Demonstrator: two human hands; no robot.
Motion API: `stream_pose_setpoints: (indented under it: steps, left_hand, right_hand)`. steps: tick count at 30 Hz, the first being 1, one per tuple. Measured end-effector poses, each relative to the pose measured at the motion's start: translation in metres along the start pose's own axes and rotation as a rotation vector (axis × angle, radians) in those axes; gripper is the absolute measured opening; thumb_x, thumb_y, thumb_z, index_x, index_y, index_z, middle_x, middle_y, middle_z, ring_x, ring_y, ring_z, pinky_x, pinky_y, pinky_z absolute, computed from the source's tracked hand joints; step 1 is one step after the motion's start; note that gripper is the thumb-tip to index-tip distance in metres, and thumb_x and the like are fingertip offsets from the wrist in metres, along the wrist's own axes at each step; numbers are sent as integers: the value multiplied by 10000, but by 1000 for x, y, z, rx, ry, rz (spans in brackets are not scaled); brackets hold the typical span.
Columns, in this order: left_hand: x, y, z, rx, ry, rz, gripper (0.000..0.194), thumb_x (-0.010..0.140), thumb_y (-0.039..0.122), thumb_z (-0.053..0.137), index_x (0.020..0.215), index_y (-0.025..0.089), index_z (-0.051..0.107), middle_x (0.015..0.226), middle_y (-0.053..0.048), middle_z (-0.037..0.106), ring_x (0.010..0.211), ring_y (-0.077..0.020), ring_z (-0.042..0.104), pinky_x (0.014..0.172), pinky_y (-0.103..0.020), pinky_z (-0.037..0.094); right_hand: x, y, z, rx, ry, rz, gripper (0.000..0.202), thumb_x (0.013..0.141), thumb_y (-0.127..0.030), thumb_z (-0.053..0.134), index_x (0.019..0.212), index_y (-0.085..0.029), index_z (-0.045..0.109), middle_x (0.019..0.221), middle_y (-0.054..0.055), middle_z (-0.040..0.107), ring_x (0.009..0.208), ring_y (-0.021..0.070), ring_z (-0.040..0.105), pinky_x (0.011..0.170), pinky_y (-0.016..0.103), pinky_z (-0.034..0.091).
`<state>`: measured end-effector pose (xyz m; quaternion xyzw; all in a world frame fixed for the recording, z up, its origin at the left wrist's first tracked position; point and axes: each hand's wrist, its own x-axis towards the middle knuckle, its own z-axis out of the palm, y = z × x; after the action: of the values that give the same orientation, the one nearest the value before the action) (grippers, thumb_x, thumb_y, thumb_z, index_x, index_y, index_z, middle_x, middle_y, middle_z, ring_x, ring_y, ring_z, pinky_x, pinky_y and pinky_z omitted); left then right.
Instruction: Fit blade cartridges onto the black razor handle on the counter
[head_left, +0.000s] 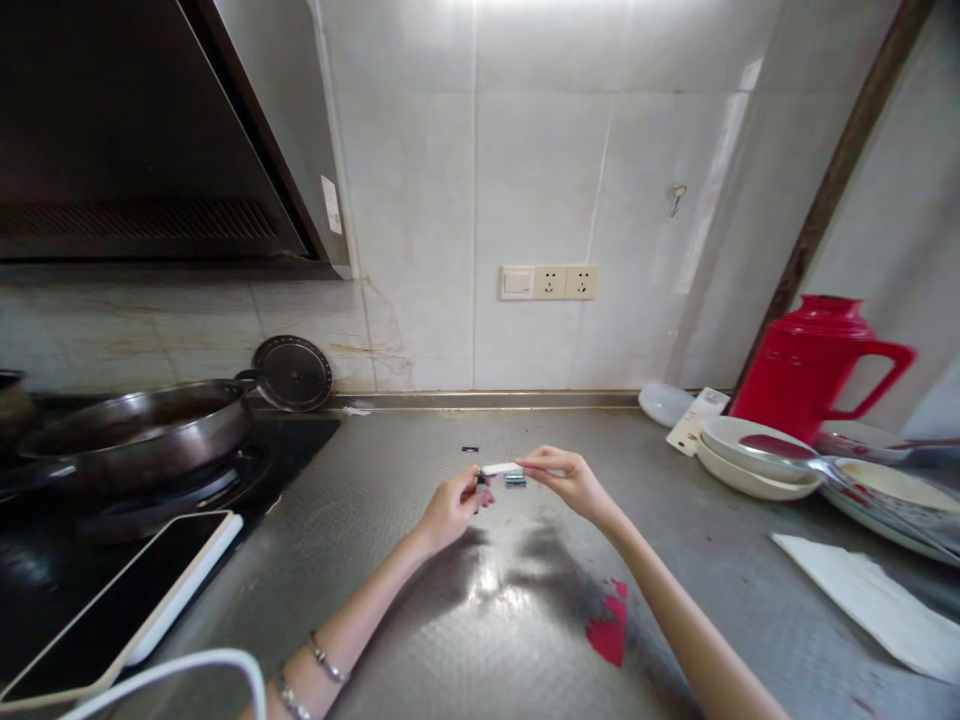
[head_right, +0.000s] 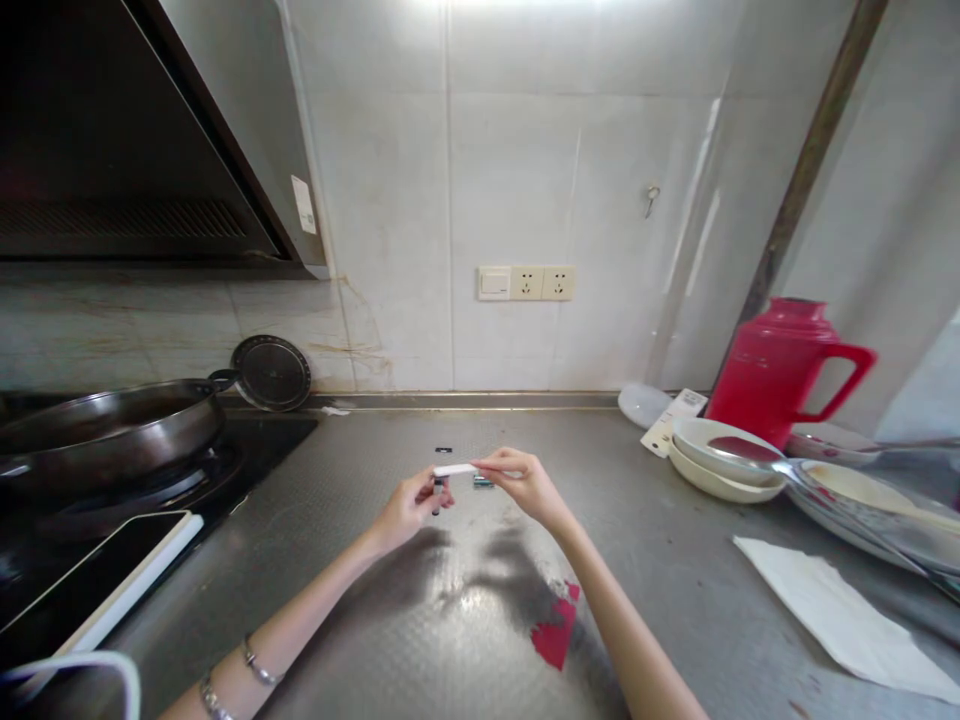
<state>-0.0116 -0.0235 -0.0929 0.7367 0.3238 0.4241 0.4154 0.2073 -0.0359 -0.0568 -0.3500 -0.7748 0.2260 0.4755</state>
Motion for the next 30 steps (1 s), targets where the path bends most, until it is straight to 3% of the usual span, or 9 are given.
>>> stream_pose_setpoints:
  steps: [8, 15, 19, 25, 30]
  left_hand:
    - [0, 0, 2, -38, -12, -12, 108, 784, 202, 533, 877, 147, 529, 761, -29, 630, 759, -162, 623, 733, -282, 476]
    - [1, -1, -1, -11, 2, 22, 117, 789, 195, 527, 895, 147, 538, 775, -35, 631, 745, -156, 612, 705, -270, 467]
    - [3, 5, -4, 9, -29, 51, 91, 797, 197, 520, 872, 151, 543, 789, -34, 632, 760, -149, 603, 707, -261, 464]
    - [19, 21, -14, 2, -72, 89, 67, 800, 214, 527, 833, 156, 534, 803, -33, 621, 792, -143, 599, 746, -262, 475]
    - [42, 31, -25, 80, 22, 112, 161, 810, 267, 537, 930, 160, 554, 804, -45, 634, 764, -142, 598, 719, -261, 474]
  right_hand:
    - [-1, 1, -4, -98, 49, 9, 263, 817, -378, 561, 976, -228, 706, 823, 61, 672, 756, 171, 617, 682, 268, 464]
    - [1, -8, -1, -122, 69, -62, 251, 824, -382, 553, 972, -249, 705, 807, 51, 668, 738, 164, 609, 673, 266, 459]
    - [5, -9, -3, -248, 88, -62, 238, 825, -392, 549, 950, -274, 714, 797, 49, 674, 736, 168, 610, 706, 283, 448]
    - [34, -27, -25, -139, 52, -95, 261, 817, -371, 558, 979, -230, 706, 845, 59, 662, 767, 176, 600, 685, 272, 456]
    - [64, -46, -44, -169, 170, -123, 359, 806, -390, 554, 1080, -183, 658, 780, 51, 598, 699, 149, 543, 631, 264, 452]
